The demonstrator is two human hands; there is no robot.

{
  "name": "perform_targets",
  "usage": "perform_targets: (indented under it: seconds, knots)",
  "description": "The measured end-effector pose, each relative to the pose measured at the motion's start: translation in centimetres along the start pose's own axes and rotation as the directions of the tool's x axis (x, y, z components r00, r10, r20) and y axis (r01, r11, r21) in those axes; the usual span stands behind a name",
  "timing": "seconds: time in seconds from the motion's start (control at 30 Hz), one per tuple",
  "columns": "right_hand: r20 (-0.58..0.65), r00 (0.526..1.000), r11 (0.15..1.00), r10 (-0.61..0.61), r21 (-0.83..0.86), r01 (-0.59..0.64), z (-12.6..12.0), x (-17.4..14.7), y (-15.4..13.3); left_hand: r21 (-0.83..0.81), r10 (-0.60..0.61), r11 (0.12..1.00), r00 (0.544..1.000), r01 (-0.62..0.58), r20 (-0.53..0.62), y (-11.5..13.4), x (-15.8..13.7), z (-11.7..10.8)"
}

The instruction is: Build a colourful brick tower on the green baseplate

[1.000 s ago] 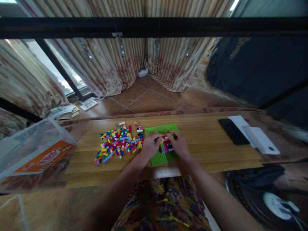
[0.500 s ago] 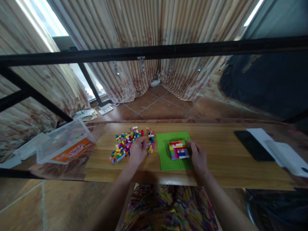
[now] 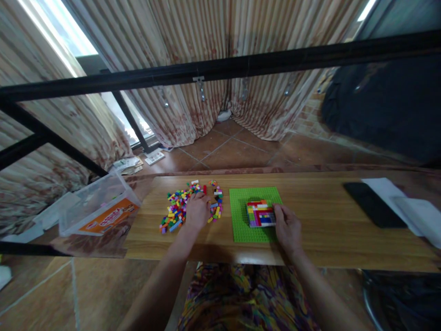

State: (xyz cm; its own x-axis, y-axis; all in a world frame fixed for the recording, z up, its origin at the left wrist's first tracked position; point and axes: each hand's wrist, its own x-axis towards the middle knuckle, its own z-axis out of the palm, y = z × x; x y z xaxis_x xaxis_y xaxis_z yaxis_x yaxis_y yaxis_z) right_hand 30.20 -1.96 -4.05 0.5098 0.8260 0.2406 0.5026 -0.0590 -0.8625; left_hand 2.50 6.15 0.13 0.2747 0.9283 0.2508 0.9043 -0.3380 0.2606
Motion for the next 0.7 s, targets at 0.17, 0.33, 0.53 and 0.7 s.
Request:
perform_targets:
  seconds: [0.17, 0.33, 0.53, 0.7]
  knots:
    - [-0.019, 1.0, 1.0, -0.001, 0.015, 0.001, 0.2, 0.0, 0.2, -0.197, -0.064, 0.979, 0.997, 0.056, -0.034, 0.3, 0.5, -0.5]
    - [-0.029, 0.999, 1.0, -0.017, 0.014, 0.017, 0.3, 0.1, 0.3, -0.551, 0.029, 0.835, 0.999, -0.006, 0.033, 3.4, 1.1, 0.0]
    - [-0.031, 0.999, 0.999, -0.011, 0.036, 0.012, 0.4, 0.0, 0.3, -0.581, 0.196, 0.801, 0.98, -0.141, 0.032, 8.0, 3.4, 2.0]
    - [-0.037, 0.999, 0.999, -0.019, 0.026, 0.02, 0.5, 0.1, 0.0, -0.418, 0.324, 0.874, 0.939, -0.249, 0.117, 10.4, 5.2, 2.8]
